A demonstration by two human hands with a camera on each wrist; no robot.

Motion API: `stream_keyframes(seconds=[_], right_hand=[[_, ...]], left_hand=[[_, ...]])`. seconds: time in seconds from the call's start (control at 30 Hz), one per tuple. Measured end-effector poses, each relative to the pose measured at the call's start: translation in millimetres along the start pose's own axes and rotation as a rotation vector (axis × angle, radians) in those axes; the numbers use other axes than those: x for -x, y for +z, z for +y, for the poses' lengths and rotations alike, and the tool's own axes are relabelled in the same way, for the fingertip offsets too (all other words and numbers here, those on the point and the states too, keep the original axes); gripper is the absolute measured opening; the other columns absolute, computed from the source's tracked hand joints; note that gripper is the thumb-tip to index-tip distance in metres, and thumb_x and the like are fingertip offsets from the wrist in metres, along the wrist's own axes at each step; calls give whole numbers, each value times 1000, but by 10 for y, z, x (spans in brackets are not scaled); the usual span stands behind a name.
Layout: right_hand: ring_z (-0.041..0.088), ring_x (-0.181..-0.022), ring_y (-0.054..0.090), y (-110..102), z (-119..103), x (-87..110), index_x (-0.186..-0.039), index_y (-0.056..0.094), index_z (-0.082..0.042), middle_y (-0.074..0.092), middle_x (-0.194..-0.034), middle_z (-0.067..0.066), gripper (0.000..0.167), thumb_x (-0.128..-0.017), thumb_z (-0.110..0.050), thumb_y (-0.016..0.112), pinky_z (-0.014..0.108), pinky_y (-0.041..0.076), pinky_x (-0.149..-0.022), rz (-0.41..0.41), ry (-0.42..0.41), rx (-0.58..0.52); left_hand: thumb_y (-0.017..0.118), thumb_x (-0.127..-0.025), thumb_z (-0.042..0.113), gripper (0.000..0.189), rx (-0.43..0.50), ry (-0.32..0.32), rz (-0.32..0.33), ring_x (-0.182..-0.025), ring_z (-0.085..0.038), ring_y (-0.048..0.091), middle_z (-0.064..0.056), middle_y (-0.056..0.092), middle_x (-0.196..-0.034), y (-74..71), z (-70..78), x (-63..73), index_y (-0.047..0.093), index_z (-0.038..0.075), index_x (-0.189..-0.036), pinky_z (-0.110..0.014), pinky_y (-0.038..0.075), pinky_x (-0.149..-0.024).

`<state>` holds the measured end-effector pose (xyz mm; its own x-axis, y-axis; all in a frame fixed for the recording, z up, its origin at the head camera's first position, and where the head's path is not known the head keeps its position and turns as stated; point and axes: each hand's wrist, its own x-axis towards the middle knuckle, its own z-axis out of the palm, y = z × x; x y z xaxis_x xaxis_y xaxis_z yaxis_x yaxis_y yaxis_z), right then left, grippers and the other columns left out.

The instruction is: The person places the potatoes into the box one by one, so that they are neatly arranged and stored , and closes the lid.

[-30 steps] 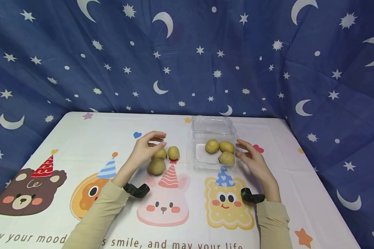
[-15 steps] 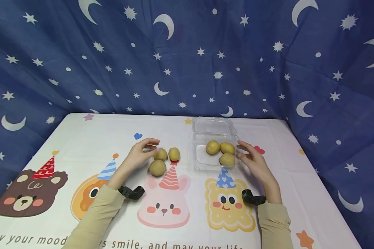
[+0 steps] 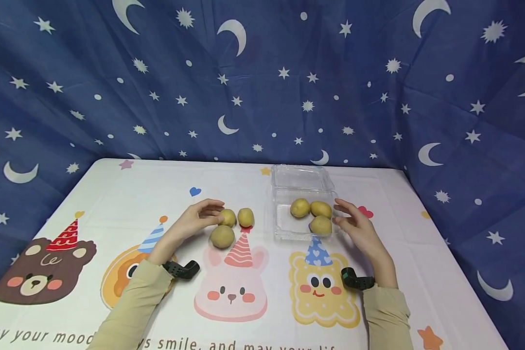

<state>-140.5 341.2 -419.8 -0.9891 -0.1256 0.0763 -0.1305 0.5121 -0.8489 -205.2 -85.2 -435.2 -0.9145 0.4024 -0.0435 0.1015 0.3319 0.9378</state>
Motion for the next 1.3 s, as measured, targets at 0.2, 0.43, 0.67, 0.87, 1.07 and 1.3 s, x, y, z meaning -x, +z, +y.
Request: stream_keyframes(seconds=[0.2,0.43,0.67,0.87,1.07,1.3], right_hand=[[-9,-98,61,0,15,-5,-147,32,0,46,-139,30,53,-100,-16,50,9,46,-79,0,-7,-3],[-9,-97,61,-3,20,-6,-146,32,2,46,-138,31,52,-100,-15,49,8,45,-80,-1,-16,-3],[-8,-98,61,-1,19,-6,-146,32,2,46,-138,32,52,-100,-14,49,8,45,-80,-3,-21,-2],[-8,-98,62,-7,22,-9,-146,32,1,46,-139,30,52,-100,-14,50,8,45,-80,-3,-16,4],[-9,-97,61,-6,18,-4,-146,32,1,46,-138,31,52,-100,-14,50,10,46,-79,1,-18,6],[-8,-97,62,0,12,-1,-147,32,-2,46,-138,29,53,-100,-16,50,10,46,-79,5,-6,24]], left_hand=[[66,-89,15,51,-8,0,-29,-118,-33,55,-19,58,-131,12,32,18,50,0,-135,-46,44,-102],[66,-90,19,50,-23,34,-41,-122,-32,55,-16,59,-132,23,-48,-17,52,4,-135,-45,44,-103],[65,-91,21,47,-62,22,-42,-117,-29,57,-14,61,-129,44,-33,-14,54,8,-134,-39,47,-98],[66,-90,22,44,-94,21,-23,-111,-25,59,-13,64,-123,66,-31,-21,57,10,-132,-31,48,-90],[67,-89,20,42,-106,39,-2,-104,-23,60,-12,65,-119,77,-48,-35,59,10,-129,-31,49,-88],[70,-87,19,40,-90,37,37,-98,-22,62,-13,66,-114,86,-54,-39,62,9,-125,-31,50,-86]])
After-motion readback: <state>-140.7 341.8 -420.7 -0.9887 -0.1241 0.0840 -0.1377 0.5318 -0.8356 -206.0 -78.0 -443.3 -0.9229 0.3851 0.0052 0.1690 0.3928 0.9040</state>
